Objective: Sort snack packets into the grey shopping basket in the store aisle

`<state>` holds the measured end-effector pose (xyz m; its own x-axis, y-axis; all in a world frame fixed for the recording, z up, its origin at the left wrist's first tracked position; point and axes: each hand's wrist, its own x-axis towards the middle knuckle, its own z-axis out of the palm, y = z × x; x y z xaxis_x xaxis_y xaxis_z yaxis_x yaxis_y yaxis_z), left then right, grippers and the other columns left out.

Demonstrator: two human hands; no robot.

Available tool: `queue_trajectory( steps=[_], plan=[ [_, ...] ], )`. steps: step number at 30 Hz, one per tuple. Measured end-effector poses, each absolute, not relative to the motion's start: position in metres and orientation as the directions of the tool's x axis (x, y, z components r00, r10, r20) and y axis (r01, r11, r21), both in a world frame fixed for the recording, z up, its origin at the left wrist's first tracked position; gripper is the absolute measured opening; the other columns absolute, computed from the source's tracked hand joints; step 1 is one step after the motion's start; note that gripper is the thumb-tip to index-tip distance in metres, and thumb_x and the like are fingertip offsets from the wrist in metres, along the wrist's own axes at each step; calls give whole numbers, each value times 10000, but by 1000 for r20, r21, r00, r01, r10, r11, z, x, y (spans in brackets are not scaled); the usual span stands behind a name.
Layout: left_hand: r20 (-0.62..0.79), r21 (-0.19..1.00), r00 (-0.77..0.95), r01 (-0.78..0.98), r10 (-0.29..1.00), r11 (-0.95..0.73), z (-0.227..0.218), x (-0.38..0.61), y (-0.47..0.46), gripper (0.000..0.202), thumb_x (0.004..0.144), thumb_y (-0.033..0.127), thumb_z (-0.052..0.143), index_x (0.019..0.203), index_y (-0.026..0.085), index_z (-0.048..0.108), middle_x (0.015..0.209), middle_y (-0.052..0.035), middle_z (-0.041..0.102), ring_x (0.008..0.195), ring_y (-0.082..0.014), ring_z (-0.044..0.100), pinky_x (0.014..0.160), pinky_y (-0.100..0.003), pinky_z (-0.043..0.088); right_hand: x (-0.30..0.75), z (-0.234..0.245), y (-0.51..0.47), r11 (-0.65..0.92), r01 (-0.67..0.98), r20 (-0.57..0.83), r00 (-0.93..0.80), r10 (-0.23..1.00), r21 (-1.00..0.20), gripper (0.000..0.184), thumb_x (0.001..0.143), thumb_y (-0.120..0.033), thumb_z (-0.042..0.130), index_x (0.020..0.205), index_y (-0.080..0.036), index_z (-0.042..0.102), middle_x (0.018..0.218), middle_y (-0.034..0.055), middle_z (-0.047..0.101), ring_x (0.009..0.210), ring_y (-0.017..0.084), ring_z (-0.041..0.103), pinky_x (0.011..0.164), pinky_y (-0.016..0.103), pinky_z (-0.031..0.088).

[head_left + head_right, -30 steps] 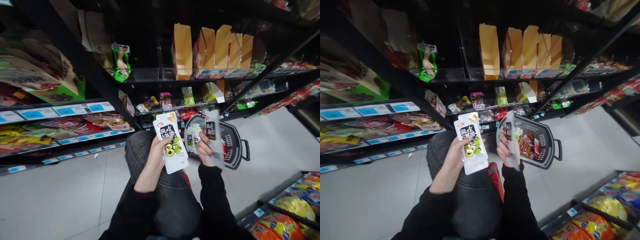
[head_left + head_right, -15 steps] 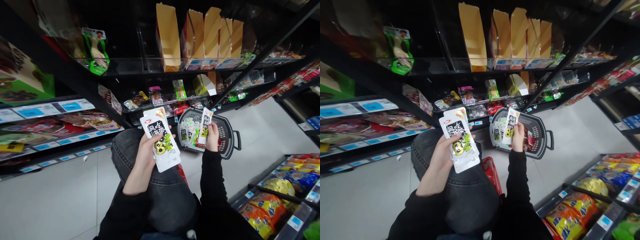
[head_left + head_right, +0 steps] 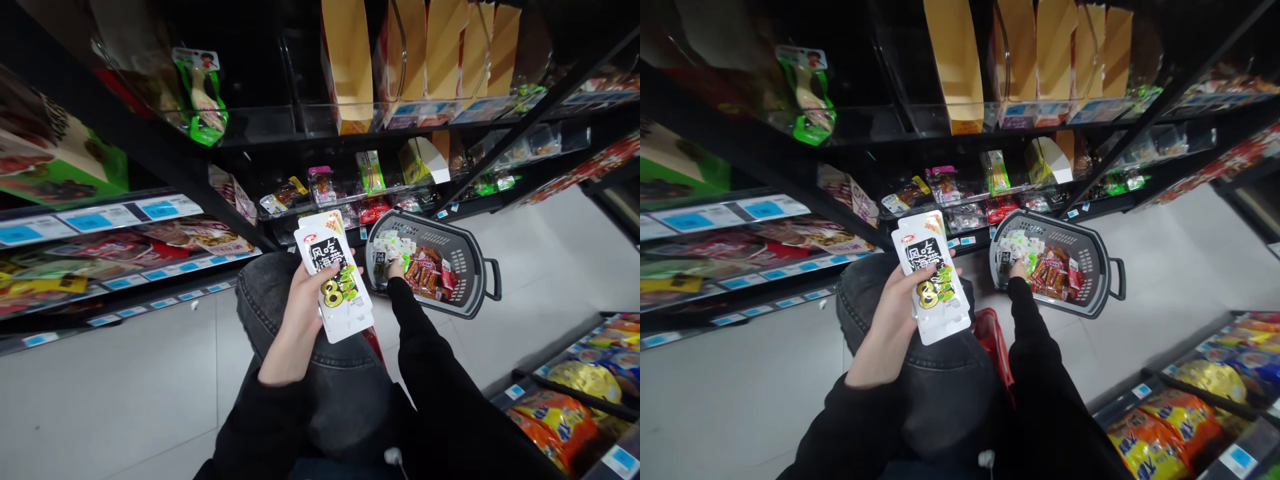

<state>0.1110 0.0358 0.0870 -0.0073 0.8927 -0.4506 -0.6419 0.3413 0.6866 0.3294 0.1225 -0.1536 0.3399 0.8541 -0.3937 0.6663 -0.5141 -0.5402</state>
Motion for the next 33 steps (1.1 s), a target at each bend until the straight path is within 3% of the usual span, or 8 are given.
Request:
queue_trajectory(
  steps=[3, 6, 9, 14, 24, 28, 31, 33],
  plan=[
    [-452, 691, -8, -635, 892, 345, 87, 112, 36, 444, 607, 151, 710, 1036, 160, 593, 1001, -105, 687, 740, -257, 675, 710, -388, 554, 324, -133, 128, -530, 644, -406, 348, 845, -551, 289, 731, -142, 529, 1008, -61, 524, 906, 173, 618, 866, 211, 577, 806, 313, 419],
    [-466, 699, -23, -623, 885, 352, 86, 113, 36, 427, 576, 151, 737, 981, 155, 603, 946, -93, 698, 732, -253, 673, 711, -381, 550, 308, -81, 120, -377, 555, -333, 183, 925, -741, 176, 801, -225, 459, 934, -140, 538, 811, 55, 616, 756, 144, 586, 744, 266, 445],
    [-470, 726, -70, -598, 880, 340, 83, 114, 36, 451, 521, 124, 769, 939, 156, 604, 885, -69, 706, 743, -247, 669, 722, -372, 542, 283, -9, 92, -34, 177, -38, -22, 999, -984, 244, 845, -389, 415, 938, -182, 507, 673, -15, 540, 584, 119, 526, 606, 261, 444],
    [-416, 769, -89, -567, 905, 297, 77, 112, 36, 490, 487, 116, 792, 941, 146, 609, 887, -70, 707, 785, -245, 664, 750, -352, 527, 244, 68, 50, 38, 177, 0, -209, 978, -983, 228, 743, -383, 614, 816, -194, 507, 664, -37, 526, 572, 100, 480, 542, 220, 386],
    [-381, 768, -74, -580, 922, 271, 76, 112, 34, 478, 553, 208, 794, 990, 145, 610, 1015, -110, 686, 891, -270, 654, 808, -369, 522, 242, 64, 47, 1, 120, -16, -138, 990, -993, 209, 760, -388, 592, 767, -183, 550, 663, -25, 554, 597, 115, 492, 569, 231, 399],
    [-348, 780, -91, -580, 933, 235, 78, 113, 34, 505, 565, 192, 783, 1037, 158, 606, 1063, -106, 672, 923, -270, 647, 829, -375, 522, 249, 58, 49, 28, 82, 31, 39, 999, -996, 191, 783, -374, 557, 771, -185, 531, 730, -11, 570, 680, 132, 519, 642, 253, 419],
    [-375, 762, -47, -584, 926, 279, 82, 111, 33, 516, 598, 176, 756, 1085, 173, 587, 1072, -107, 668, 861, -269, 662, 767, -386, 552, 269, 52, 54, 27, -101, 6, 203, 979, -995, 173, 785, -369, 538, 804, -204, 489, 745, -14, 554, 665, 129, 519, 627, 256, 424],
    [-401, 743, -15, -590, 916, 316, 85, 110, 32, 518, 619, 169, 736, 1111, 177, 573, 1097, -117, 655, 808, -269, 670, 694, -389, 572, 289, 47, 54, -8, -308, -61, 162, 985, -951, 178, 788, -382, 525, 834, -221, 463, 634, -46, 487, 499, 99, 437, 499, 223, 375]
  ],
)
